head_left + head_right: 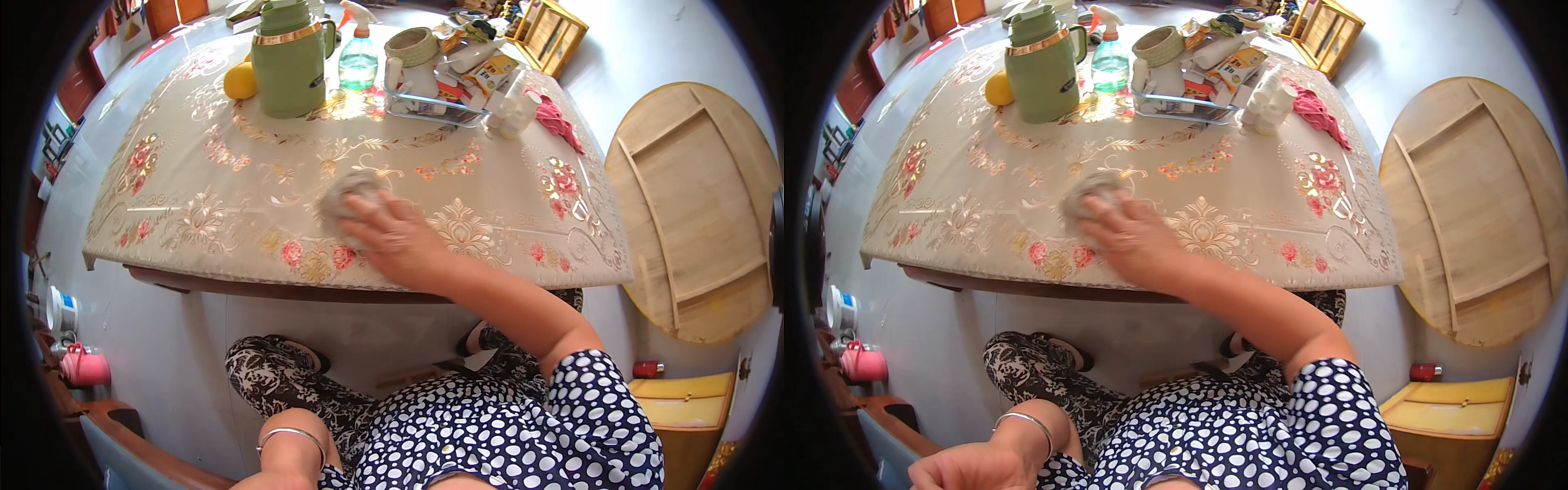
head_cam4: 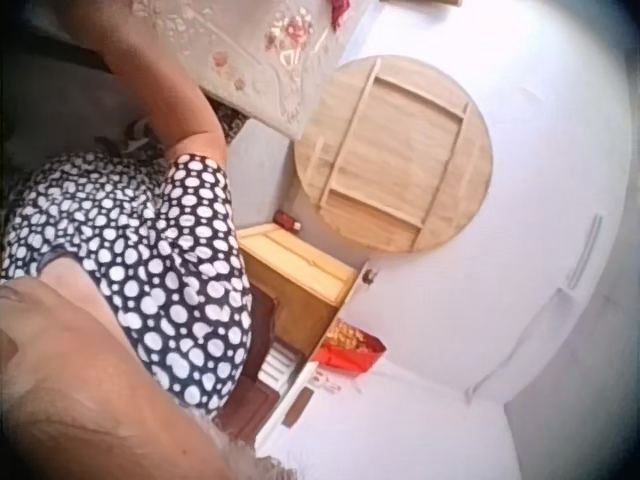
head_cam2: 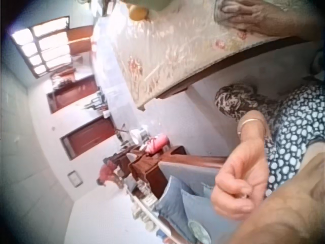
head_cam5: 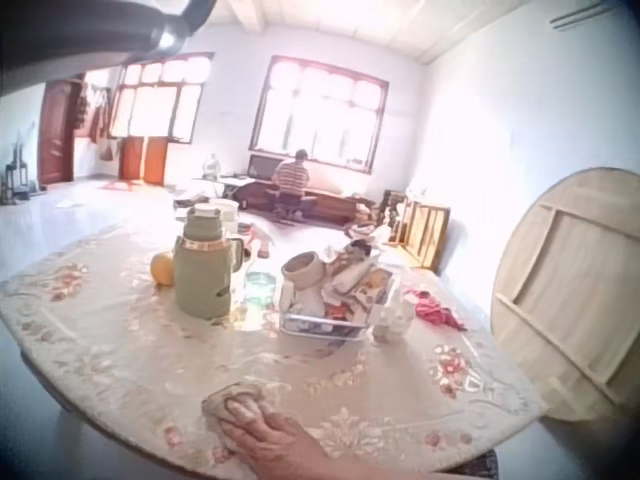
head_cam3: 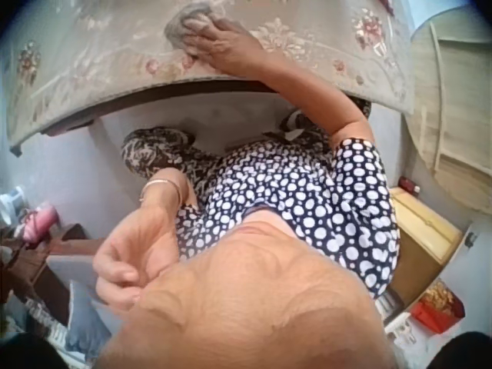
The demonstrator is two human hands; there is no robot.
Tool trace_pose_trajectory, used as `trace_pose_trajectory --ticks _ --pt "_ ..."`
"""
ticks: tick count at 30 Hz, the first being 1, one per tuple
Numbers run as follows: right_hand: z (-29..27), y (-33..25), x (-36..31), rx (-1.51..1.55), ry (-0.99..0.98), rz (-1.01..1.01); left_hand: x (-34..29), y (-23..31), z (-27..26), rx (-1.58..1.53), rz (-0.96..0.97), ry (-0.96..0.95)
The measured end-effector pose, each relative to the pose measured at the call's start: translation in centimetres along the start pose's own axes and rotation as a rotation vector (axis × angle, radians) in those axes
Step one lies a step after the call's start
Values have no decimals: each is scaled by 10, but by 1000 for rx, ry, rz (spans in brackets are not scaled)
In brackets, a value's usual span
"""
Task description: The person wipes the surface of a dining table covered with a floral tablecloth using a grey cloth. They systematically clean the tabletop, moving around various items such as a green thermos, a lemon, and a tray of packaged goods. The person also wipes the underside edge of the table before returning to the top surface.
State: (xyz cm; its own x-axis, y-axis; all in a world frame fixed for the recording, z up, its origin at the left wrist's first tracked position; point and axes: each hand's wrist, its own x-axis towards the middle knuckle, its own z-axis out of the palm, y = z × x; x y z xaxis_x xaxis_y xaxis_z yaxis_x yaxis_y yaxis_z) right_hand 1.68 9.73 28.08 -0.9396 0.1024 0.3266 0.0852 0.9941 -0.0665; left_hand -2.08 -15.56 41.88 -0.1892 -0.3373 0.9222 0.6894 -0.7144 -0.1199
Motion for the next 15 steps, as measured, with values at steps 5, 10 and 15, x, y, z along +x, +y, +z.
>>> trace_pose_trajectory --ticks 5,10,15 --pt "30 -63 80 201 -34 -253 3 -7 10 46 28 104" --pt "52 -81 125 292 26 -299 -3 -15 17 -82 -30 42" --pt "57 -40 147 200 1 -110 -16 -17 8 -96 -13 -96"
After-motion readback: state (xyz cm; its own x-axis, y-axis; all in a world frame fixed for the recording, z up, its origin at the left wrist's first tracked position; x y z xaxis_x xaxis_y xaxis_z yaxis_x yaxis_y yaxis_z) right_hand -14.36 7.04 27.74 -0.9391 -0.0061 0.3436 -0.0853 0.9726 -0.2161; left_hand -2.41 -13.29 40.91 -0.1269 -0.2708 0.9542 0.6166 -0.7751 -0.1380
